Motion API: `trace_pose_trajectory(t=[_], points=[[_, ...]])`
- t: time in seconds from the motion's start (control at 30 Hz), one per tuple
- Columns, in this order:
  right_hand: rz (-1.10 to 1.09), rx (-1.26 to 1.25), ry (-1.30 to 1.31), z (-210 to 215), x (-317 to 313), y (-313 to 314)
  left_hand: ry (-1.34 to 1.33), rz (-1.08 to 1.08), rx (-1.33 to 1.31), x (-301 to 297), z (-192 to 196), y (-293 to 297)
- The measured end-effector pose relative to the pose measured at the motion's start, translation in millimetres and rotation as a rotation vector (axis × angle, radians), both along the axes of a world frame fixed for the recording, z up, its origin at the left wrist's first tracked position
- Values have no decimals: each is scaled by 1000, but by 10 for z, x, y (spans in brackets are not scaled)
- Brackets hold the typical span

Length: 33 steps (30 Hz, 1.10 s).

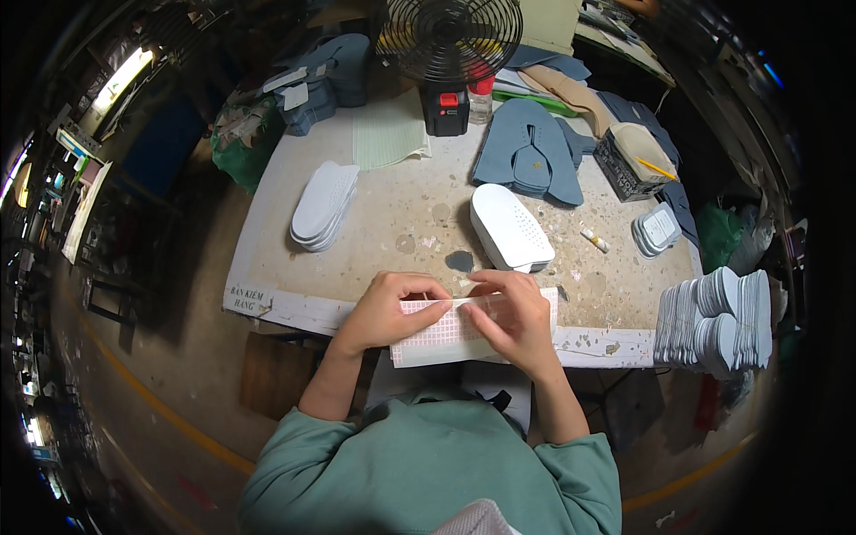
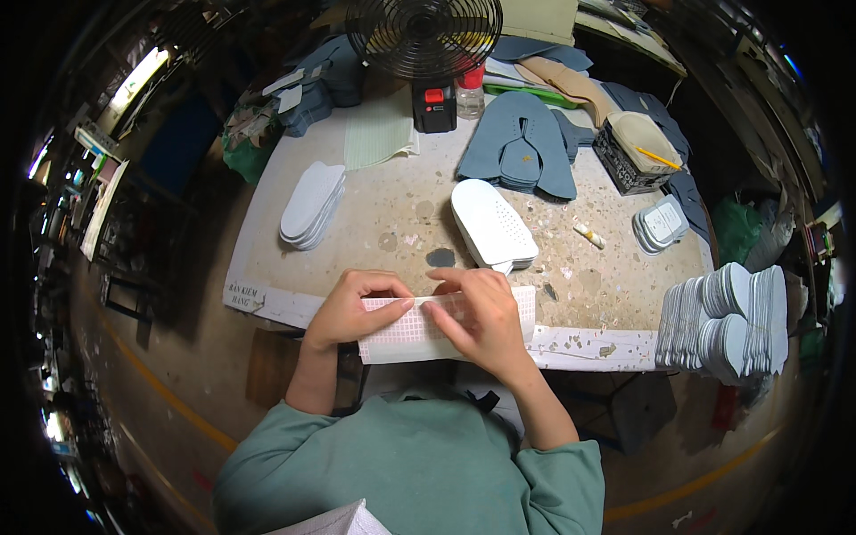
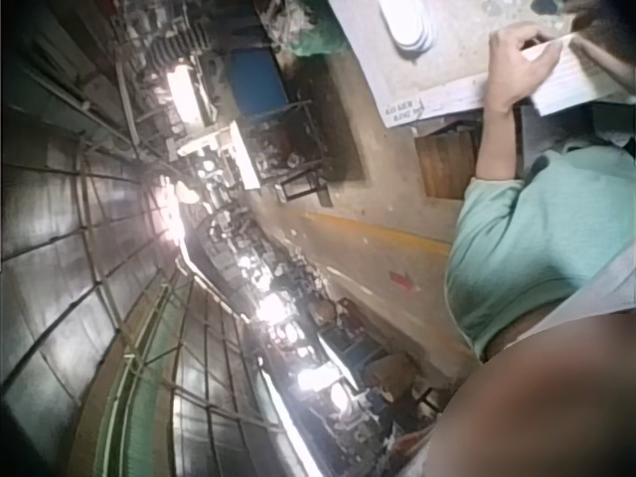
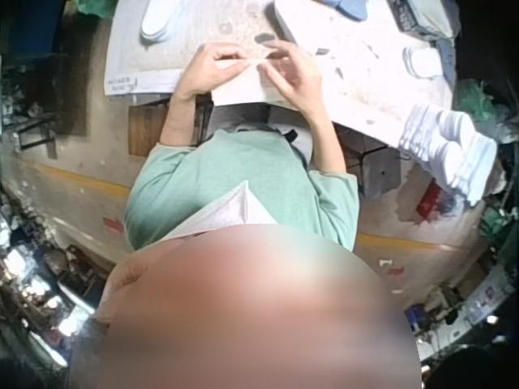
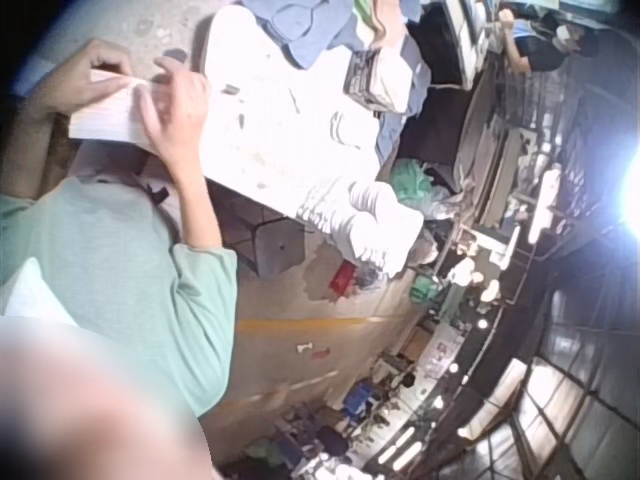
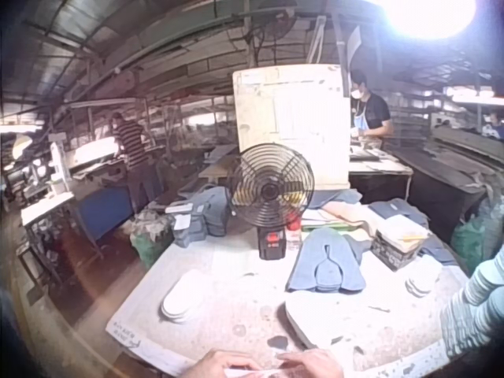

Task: The person repeatedly picks white insoles from a stack, peels small adhesive labels from a sheet, and sticks each label onto an insole. Finished insoles are placed into a separate stack on the table. The person handles insoles and labels by hand throughout the clip.

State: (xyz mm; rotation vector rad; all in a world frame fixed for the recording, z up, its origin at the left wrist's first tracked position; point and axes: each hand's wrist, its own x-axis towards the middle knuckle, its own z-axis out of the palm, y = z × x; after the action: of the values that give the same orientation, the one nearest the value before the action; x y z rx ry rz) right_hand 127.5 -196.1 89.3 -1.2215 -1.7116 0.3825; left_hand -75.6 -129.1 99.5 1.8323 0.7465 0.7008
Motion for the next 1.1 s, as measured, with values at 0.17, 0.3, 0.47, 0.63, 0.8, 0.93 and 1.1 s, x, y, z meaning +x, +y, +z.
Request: trace_pose_trajectory(t=[0.17, 0.3, 0.47, 0.63, 0.8, 0.93, 1.1], points=[[-74, 66, 0, 45, 47, -1, 36, 79, -22, -85, 49, 0], [-69, 237, -58, 27, -49, 25, 0, 76, -12, -72, 50, -21], [-84, 320, -84, -12, -124, 35, -6, 81, -33, -62, 46, -32], [-81, 238, 19, -32, -149, -1, 6, 62, -19, -66, 43, -31], [4, 212, 193, -40, -205, -15, -19, 27, -9, -52, 28, -40], [1, 319, 68, -41, -231, -9, 9, 47, -29, -36, 17, -37], [22, 211, 188, -35, -212, -48, -10, 19, -10, -31, 9, -37]])
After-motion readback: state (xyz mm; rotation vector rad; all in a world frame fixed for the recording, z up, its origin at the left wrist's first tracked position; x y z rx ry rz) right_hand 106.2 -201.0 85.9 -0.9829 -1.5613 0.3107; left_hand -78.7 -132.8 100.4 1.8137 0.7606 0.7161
